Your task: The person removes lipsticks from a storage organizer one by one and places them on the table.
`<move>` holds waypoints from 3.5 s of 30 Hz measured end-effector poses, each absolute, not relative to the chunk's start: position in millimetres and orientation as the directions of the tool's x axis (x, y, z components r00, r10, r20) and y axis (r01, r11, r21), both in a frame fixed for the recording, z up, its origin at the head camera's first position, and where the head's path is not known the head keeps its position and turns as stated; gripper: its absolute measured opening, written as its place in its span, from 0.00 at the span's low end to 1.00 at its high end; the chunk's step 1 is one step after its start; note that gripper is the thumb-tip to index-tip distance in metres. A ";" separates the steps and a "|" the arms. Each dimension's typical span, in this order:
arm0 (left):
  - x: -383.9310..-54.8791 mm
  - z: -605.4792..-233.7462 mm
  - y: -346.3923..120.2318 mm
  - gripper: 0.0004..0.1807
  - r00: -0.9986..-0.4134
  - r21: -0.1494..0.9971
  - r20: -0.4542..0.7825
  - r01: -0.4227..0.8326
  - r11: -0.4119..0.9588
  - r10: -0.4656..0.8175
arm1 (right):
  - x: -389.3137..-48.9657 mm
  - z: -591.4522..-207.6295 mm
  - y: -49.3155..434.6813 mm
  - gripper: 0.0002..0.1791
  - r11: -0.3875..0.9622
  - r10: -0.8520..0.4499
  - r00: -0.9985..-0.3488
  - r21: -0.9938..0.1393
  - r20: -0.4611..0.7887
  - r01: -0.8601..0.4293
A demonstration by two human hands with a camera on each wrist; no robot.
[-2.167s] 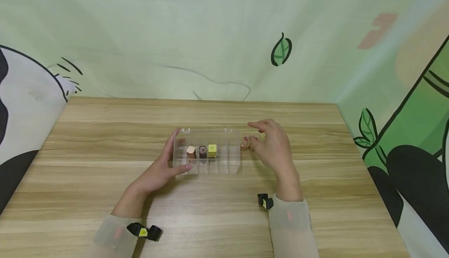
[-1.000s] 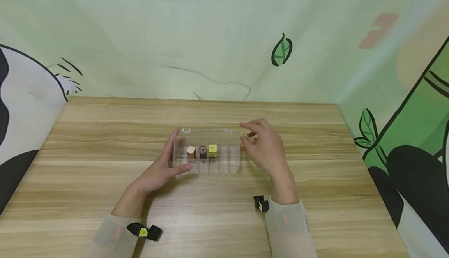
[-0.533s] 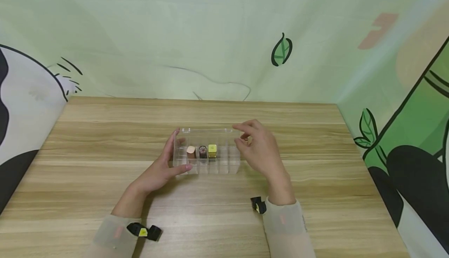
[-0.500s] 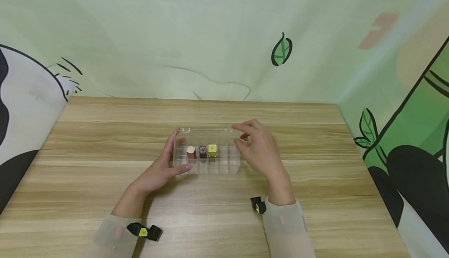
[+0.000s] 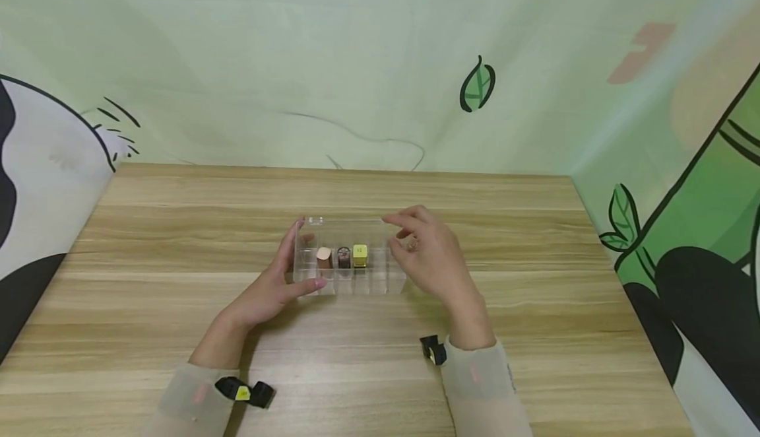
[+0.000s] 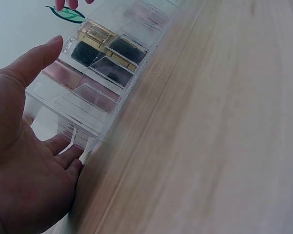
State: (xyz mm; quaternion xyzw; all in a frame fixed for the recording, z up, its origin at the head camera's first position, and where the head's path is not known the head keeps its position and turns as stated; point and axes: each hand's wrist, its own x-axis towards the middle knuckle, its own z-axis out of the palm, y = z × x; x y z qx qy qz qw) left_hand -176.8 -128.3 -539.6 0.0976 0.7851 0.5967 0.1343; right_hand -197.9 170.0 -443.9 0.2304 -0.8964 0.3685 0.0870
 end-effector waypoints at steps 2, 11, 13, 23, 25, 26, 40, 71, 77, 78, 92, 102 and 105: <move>-176.6 -539.5 -128.4 0.65 -0.945 0.963 -0.095 -0.007 0.269 0.314 | -197.7 -444.1 169.2 0.20 0.619 -0.359 -0.876 -0.620 0.322 -0.482; -176.8 -539.4 -129.0 0.66 -0.945 0.962 -0.098 -0.010 0.272 0.313 | -196.2 -442.8 164.3 0.21 0.605 -0.386 -0.868 -0.625 0.312 -0.494; -176.9 -539.8 -129.1 0.66 -0.945 0.962 -0.099 -0.011 0.272 0.312 | -195.9 -443.1 163.2 0.21 0.606 -0.391 -0.867 -0.623 0.309 -0.495; -177.4 -540.6 -128.3 0.64 -0.945 0.961 -0.088 0.003 0.278 0.314 | -195.3 -445.0 157.5 0.21 0.618 -0.411 -0.862 -0.605 0.295 -0.502; -177.5 -540.8 -128.3 0.64 -0.946 0.960 -0.091 0.001 0.281 0.312 | -195.5 -445.2 156.4 0.20 0.619 -0.417 -0.861 -0.602 0.292 -0.504; -177.6 -540.8 -128.2 0.64 -0.946 0.960 -0.092 -0.001 0.280 0.311 | -195.6 -445.7 156.0 0.20 0.620 -0.419 -0.861 -0.602 0.289 -0.504; -177.6 -541.1 -129.3 0.65 -0.946 0.960 -0.095 -0.005 0.280 0.309 | -193.9 -448.6 146.8 0.20 0.624 -0.449 -0.867 -0.619 0.215 -0.477; -175.4 -537.8 -129.1 0.64 -0.946 0.961 -0.103 -0.016 0.275 0.306 | -195.9 -457.8 140.3 0.19 0.669 -0.494 -0.852 -0.549 0.177 -0.501; -175.7 -538.6 -129.2 0.63 -0.946 0.962 -0.099 -0.012 0.273 0.308 | -196.5 -460.4 138.3 0.19 0.680 -0.503 -0.844 -0.516 0.188 -0.521; -175.8 -538.6 -129.2 0.64 -0.946 0.962 -0.099 -0.012 0.273 0.308 | -196.5 -460.5 138.1 0.19 0.678 -0.505 -0.842 -0.516 0.188 -0.523; -176.3 -537.7 -128.7 0.63 -0.944 0.962 -0.090 0.000 0.274 0.318 | -197.5 -463.9 135.7 0.17 0.668 -0.529 -0.833 -0.527 0.162 -0.526; -176.2 -538.1 -128.9 0.63 -0.944 0.962 -0.083 0.008 0.274 0.320 | -199.7 -466.3 133.4 0.16 0.677 -0.535 -0.827 -0.499 0.171 -0.541; -176.3 -538.5 -129.0 0.63 -0.944 0.962 -0.081 0.010 0.273 0.320 | -199.9 -466.7 132.3 0.16 0.678 -0.535 -0.826 -0.495 0.175 -0.544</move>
